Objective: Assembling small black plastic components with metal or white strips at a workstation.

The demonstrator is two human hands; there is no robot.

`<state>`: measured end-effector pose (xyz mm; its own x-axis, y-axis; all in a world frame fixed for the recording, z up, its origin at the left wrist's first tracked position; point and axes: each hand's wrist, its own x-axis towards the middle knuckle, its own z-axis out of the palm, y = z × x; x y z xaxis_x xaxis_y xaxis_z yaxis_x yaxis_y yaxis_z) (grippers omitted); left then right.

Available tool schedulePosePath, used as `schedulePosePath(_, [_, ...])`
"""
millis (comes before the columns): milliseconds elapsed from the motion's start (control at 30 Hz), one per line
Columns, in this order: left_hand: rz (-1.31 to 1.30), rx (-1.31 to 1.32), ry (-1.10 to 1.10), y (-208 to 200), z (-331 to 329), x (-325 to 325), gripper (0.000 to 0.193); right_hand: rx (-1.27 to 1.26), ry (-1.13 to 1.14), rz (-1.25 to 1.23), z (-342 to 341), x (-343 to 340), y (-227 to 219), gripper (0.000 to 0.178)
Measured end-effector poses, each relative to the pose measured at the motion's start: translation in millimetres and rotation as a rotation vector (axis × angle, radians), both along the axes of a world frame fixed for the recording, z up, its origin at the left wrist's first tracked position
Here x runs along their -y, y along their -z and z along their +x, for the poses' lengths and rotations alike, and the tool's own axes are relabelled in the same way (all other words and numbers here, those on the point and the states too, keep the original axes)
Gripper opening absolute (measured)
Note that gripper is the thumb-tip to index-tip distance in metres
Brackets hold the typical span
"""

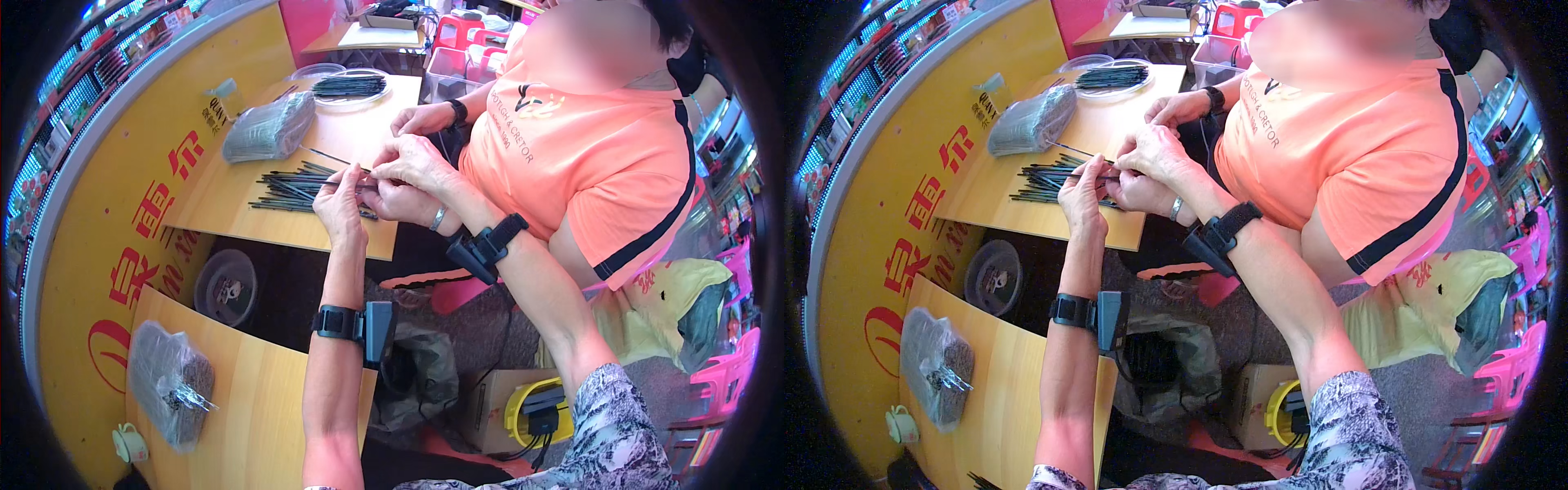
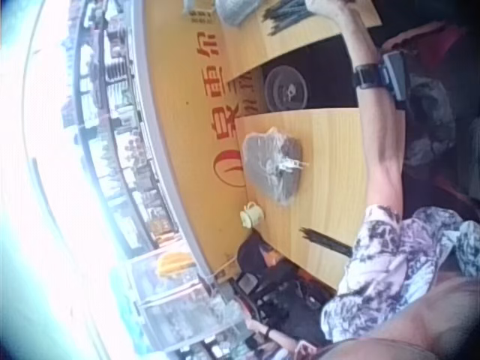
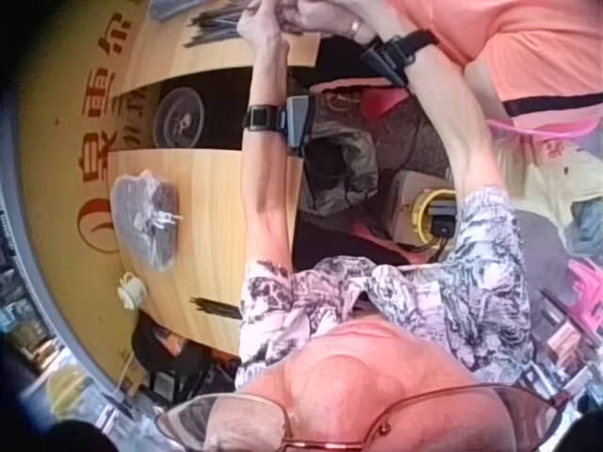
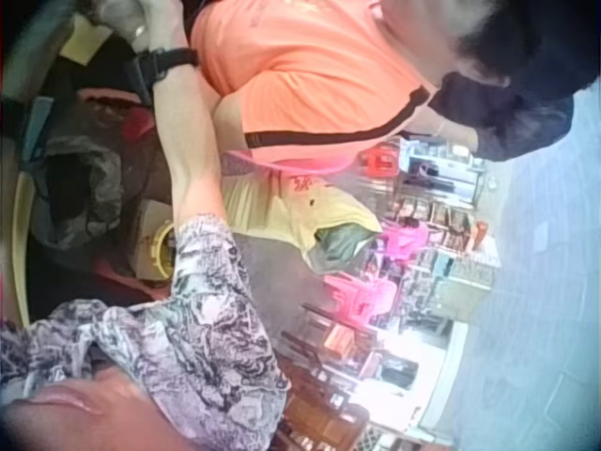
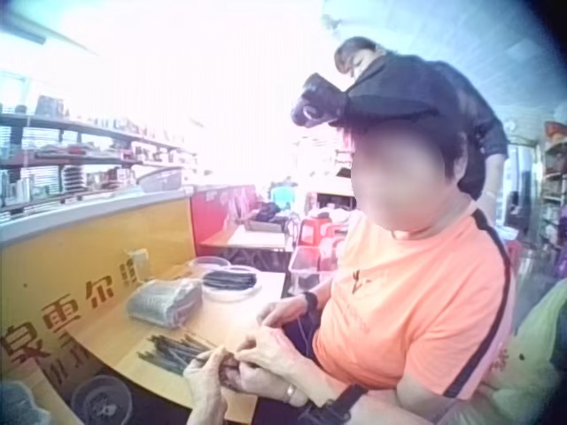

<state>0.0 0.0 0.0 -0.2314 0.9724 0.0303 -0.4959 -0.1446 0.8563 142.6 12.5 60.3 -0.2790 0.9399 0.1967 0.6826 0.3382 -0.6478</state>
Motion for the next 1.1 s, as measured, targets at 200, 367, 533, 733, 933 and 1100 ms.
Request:
schedulePosePath(200, [-0.005,0.034,0.072,8,-3,8,0.013,-0.014,0.083,0.058,-4,12,6,0.016])
schedulePosePath(367, [0.022,0.115,0.133,13,-5,3,0.011,0.107,0.130,0.141,-14,20,0,0.016])
schedulePosePath(533, [0.026,0.141,0.191,19,-6,1,0.011,0.139,0.128,0.196,-16,24,4,0.013])
schedulePosePath(733, [0.020,0.261,0.170,23,0,-2,0.010,0.135,0.076,0.193,-15,17,3,0.011])
schedulePosePath(933, [-0.017,0.247,0.164,20,4,-1,0.010,0.081,0.055,0.194,-11,13,14,0.013])
schedulePosePath(1100, [-0.056,0.213,0.140,18,2,3,0.012,0.004,0.088,0.203,-9,19,16,0.012])
